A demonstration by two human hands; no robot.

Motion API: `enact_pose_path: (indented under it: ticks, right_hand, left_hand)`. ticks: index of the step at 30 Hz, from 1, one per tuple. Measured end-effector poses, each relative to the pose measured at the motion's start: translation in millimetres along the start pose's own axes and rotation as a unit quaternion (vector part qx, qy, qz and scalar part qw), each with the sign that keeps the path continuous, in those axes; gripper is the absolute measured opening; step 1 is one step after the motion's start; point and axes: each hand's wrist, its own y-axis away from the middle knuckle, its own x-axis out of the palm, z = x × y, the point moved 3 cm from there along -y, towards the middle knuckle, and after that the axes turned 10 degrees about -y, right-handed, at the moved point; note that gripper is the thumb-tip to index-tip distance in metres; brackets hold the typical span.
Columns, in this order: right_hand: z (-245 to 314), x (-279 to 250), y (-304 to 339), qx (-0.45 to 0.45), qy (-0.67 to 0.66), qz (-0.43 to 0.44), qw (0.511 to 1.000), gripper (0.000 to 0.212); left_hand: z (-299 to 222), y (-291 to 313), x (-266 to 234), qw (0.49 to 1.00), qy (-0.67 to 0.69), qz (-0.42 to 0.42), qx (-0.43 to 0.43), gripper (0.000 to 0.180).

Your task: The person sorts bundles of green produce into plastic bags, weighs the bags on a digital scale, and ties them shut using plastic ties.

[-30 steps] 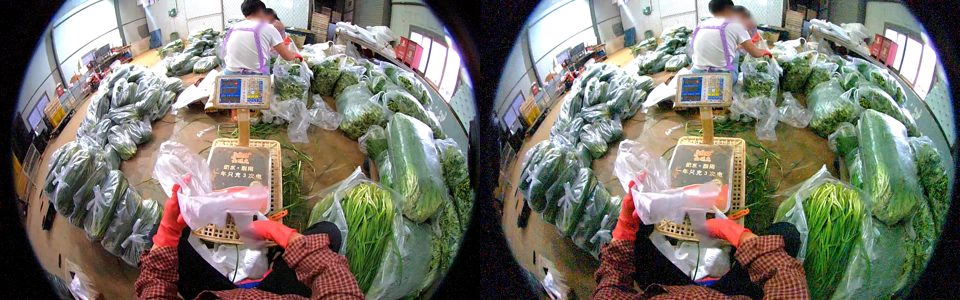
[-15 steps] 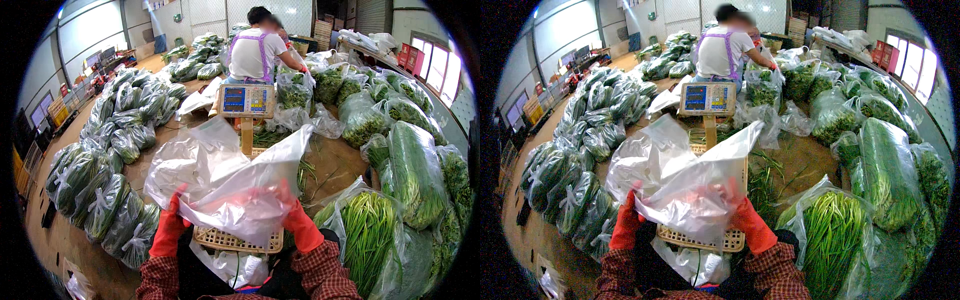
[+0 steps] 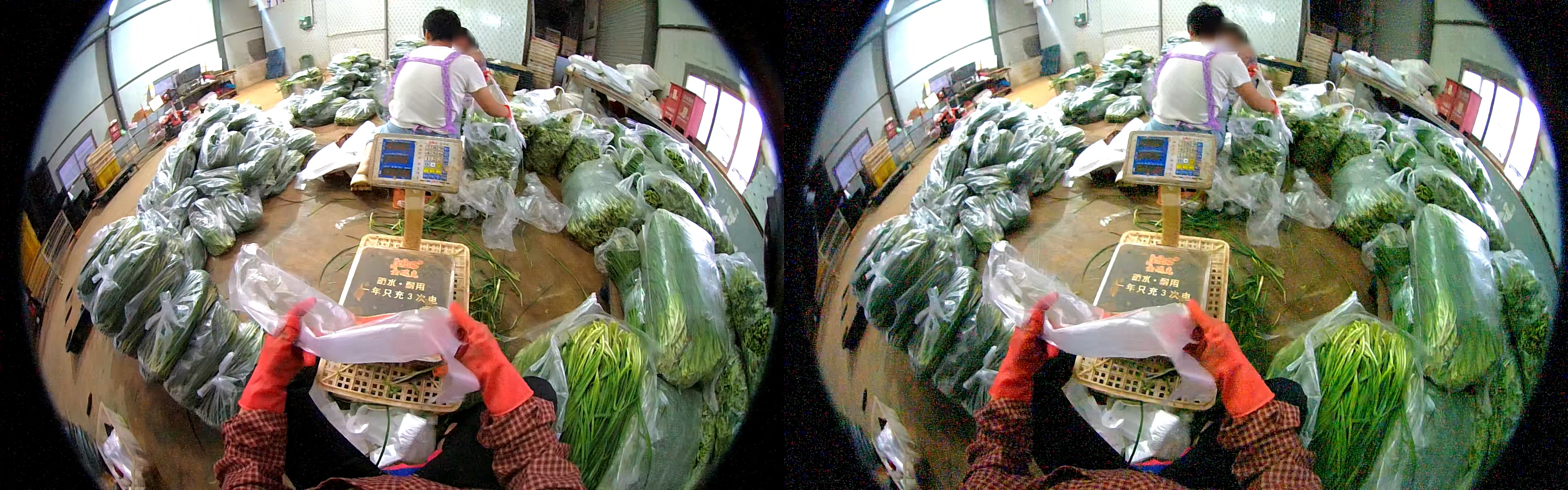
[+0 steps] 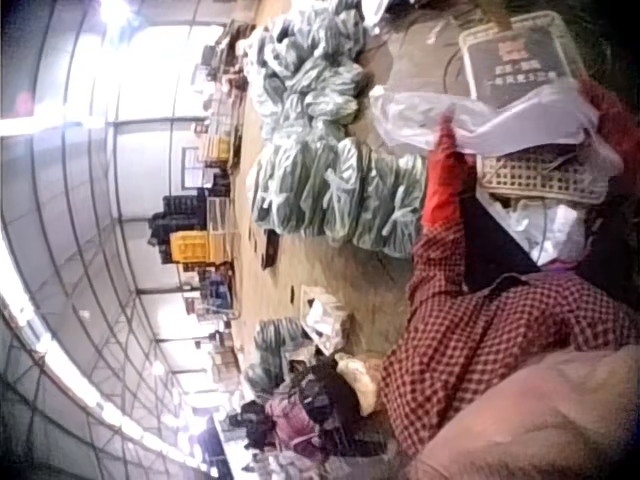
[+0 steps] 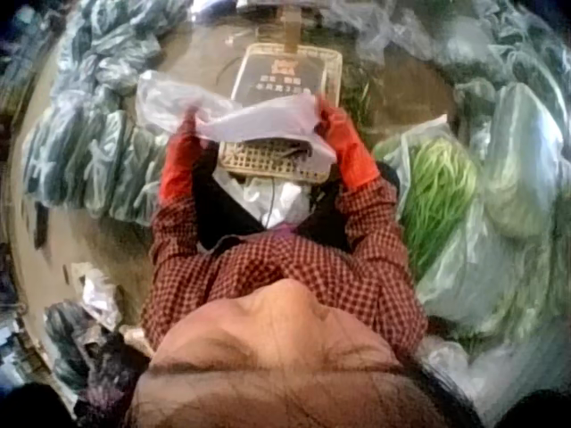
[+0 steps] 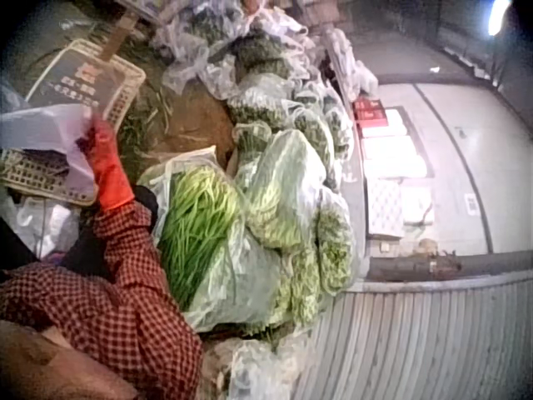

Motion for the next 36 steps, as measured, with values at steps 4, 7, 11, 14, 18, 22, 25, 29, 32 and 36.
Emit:
enact_pose_path:
  ticks: [4,7,11,14,18,22,25,29,32,36]
  right_hand:
    - [0,-10,-4,-0.059,-0.039,-0.041,0.997,0.026]
    - [13,-11,-4,-0.169,-0.081,-0.038,0.982,0.016]
    - [35,-21,4,-0.264,0.075,-0.017,0.961,0.012]
    - [48,-23,22,-0.169,0.063,-0.007,0.984,0.010]
    - [30,12,38,-0.174,0.194,-0.004,0.965,0.013]
    - [-14,44,43,-0.146,0.355,0.017,0.923,0.040]
    - [-32,67,56,-0.204,0.381,0.100,0.896,0.040]
    - [-16,16,50,-0.181,0.417,0.009,0.891,0.023]
    - [42,-43,32,-0.285,0.521,-0.128,0.794,0.023]
    - [178,-140,72,-0.287,0.659,-0.425,0.549,0.051]
  left_hand:
    - [-8,10,7,0.997,0.009,0.072,0.000,0.051]
    - [-3,25,-1,0.965,-0.138,0.098,-0.201,0.054]
    - [5,59,21,0.600,-0.615,0.455,-0.235,0.054]
    - [-49,90,54,0.702,-0.388,0.571,-0.175,0.046]
    - [-98,82,76,0.867,-0.181,0.450,-0.114,0.027]
    - [-60,49,106,0.932,-0.286,0.204,-0.091,0.035]
    - [-22,38,130,0.901,-0.381,0.208,-0.007,0.040]
    - [-3,8,110,0.961,0.178,0.203,0.060,0.026]
    - [-32,-1,46,0.894,0.385,0.223,0.049,0.025]
    - [-74,23,28,0.993,0.078,0.049,0.076,0.021]
